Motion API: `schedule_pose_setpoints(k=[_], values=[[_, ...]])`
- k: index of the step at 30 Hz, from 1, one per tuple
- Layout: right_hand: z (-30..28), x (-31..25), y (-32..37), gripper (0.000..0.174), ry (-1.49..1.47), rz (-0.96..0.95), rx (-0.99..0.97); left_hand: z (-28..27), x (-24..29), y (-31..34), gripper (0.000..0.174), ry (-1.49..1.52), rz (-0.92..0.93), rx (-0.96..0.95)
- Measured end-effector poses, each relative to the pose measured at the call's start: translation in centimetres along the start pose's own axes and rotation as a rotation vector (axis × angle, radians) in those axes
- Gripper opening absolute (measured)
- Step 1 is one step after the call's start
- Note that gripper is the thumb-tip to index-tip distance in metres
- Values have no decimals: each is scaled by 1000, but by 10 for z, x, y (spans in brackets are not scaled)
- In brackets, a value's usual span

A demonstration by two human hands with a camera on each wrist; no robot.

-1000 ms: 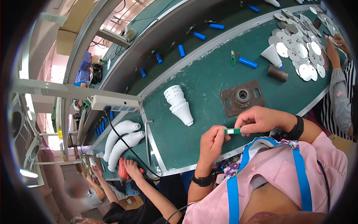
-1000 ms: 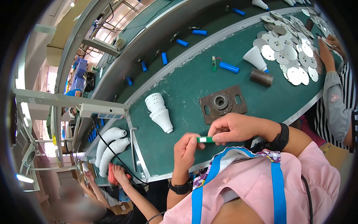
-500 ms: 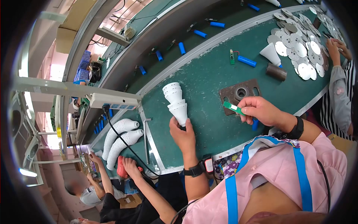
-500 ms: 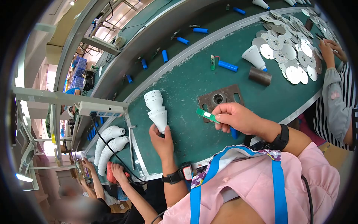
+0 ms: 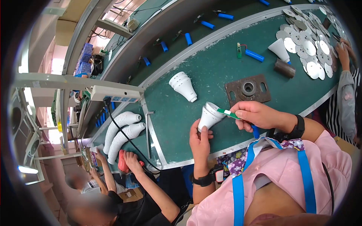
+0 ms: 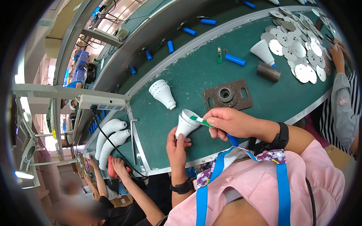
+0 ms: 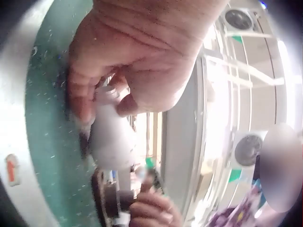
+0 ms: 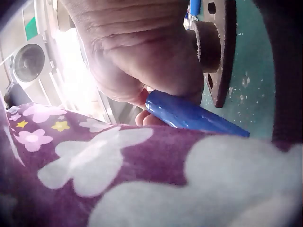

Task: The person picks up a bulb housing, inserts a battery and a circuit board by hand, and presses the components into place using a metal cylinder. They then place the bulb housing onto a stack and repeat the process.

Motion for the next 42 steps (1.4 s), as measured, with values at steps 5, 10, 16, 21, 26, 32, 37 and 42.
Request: schedule_pose_setpoints(k=[5,10,16,21,26,32,37,42], values=[[-3,4,3,25,126,72,77,5,9,-5,30,35,83,30],[-12,-1,3,24,-185,-8,121,-7,27,9,34,78,208,175],[2,7,2,23,-614,102,-90,23,39,31,40,-92,502,-83],[8,-4,20,28,-37,112,-97,49,30,15,34,-31,371,-148],[-11,-15,32,26,436,-26,101,58,31,12,39,167,306,-181],[-20,-8,25,24,202,54,212,71,34,16,44,-43,481,-383],[-11,14,20,21,-180,175,66,75,29,15,45,-82,424,-385],[-14,13,21,21,-107,169,94,81,27,14,45,-62,401,-436]])
Point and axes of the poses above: each hand's wrist, its own y-axis away from the middle knuckle, its own z-axis out of the palm, x = y × z, the point moved 7 cm from there along -y, towards the middle knuckle, and after that the axes turned 9 degrees about y, right-handed, at the moved point
